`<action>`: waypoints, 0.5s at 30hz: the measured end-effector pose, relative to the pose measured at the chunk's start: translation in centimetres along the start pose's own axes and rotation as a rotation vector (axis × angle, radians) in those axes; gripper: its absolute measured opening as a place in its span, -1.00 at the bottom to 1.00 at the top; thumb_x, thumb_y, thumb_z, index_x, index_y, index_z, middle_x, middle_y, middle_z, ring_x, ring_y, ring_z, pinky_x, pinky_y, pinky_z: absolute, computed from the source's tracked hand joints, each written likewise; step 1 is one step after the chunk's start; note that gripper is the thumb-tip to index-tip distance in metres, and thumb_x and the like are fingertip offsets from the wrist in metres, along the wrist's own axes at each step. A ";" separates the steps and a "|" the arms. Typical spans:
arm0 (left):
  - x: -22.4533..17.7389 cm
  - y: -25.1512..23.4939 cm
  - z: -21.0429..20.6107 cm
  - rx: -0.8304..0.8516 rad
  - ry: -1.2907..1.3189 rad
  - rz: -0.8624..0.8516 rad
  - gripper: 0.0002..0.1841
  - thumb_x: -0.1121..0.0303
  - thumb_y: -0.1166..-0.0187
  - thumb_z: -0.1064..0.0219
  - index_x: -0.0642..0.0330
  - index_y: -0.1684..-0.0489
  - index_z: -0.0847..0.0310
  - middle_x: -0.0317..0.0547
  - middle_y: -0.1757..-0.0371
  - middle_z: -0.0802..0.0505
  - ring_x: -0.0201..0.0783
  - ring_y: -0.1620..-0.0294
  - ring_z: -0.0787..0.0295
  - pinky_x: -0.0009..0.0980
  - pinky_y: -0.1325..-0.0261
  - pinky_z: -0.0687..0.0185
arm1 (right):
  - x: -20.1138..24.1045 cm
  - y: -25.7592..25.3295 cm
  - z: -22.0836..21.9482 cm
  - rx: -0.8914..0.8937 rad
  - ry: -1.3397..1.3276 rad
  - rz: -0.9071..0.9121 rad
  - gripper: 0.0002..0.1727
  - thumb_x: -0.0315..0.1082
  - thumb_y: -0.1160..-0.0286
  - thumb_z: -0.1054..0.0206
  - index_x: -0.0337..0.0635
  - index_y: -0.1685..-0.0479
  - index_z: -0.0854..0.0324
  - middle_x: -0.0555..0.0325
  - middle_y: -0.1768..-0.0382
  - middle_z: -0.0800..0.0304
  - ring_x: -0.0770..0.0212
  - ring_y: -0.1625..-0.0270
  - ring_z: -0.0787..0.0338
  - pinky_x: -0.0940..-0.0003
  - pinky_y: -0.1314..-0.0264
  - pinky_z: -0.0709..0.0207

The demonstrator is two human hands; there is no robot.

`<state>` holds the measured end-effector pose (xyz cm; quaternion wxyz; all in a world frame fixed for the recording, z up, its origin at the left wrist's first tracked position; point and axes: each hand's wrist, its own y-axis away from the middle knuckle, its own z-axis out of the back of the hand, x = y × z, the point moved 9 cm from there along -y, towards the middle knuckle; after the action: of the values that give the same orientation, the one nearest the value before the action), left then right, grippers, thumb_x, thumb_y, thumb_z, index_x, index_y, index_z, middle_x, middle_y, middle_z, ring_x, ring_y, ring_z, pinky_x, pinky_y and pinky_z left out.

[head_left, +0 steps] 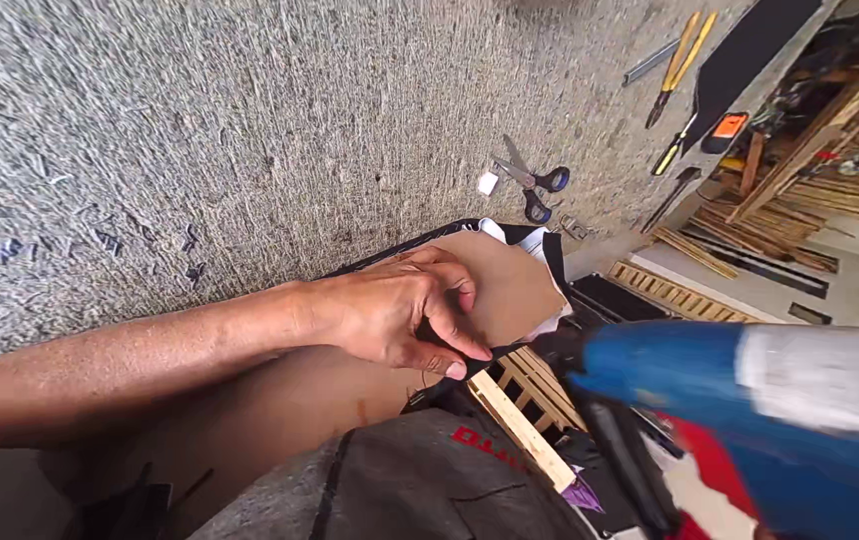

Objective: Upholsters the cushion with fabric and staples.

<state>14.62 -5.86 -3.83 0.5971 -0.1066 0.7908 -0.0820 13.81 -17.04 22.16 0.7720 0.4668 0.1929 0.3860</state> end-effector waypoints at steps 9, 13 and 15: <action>0.3 -0.2 -0.4 0.034 -0.028 0.025 -0.64 -0.29 -0.51 -0.31 -0.48 0.01 -0.93 -0.35 -0.29 -0.75 -0.23 -0.60 -0.41 -0.13 -0.59 -0.37 | 4.0 -3.8 -3.8 0.244 -0.001 0.018 -0.39 -0.06 -0.68 -0.27 -0.35 -0.48 -0.32 0.02 0.21 -0.77 0.27 0.24 -0.84 0.25 0.25 -0.77; 0.1 -0.2 -0.3 0.038 -0.030 0.018 -0.65 -0.28 -0.52 -0.31 -0.49 -0.01 -0.92 -0.34 -0.28 -0.75 -0.25 -0.59 -0.42 -0.19 -0.60 -0.37 | 4.8 -4.1 -4.2 0.242 0.088 0.011 -0.39 -0.08 -0.68 -0.25 -0.39 -0.50 -0.30 -0.02 0.19 -0.77 0.25 0.21 -0.82 0.27 0.25 -0.73; 0.1 -0.2 -0.3 0.036 -0.030 0.014 -0.66 -0.27 -0.52 -0.32 -0.49 -0.01 -0.92 -0.35 -0.26 -0.76 -0.27 -0.57 -0.44 -0.21 -0.58 -0.38 | 5.2 -4.2 -4.3 0.245 0.089 0.017 -0.38 -0.11 -0.68 -0.25 -0.42 -0.51 -0.29 -0.06 0.18 -0.77 0.23 0.20 -0.83 0.27 0.24 -0.74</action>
<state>14.33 -6.04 -3.76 0.6114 -0.0915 0.7808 -0.0903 15.99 -11.68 16.74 0.6965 0.5416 0.2686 0.3866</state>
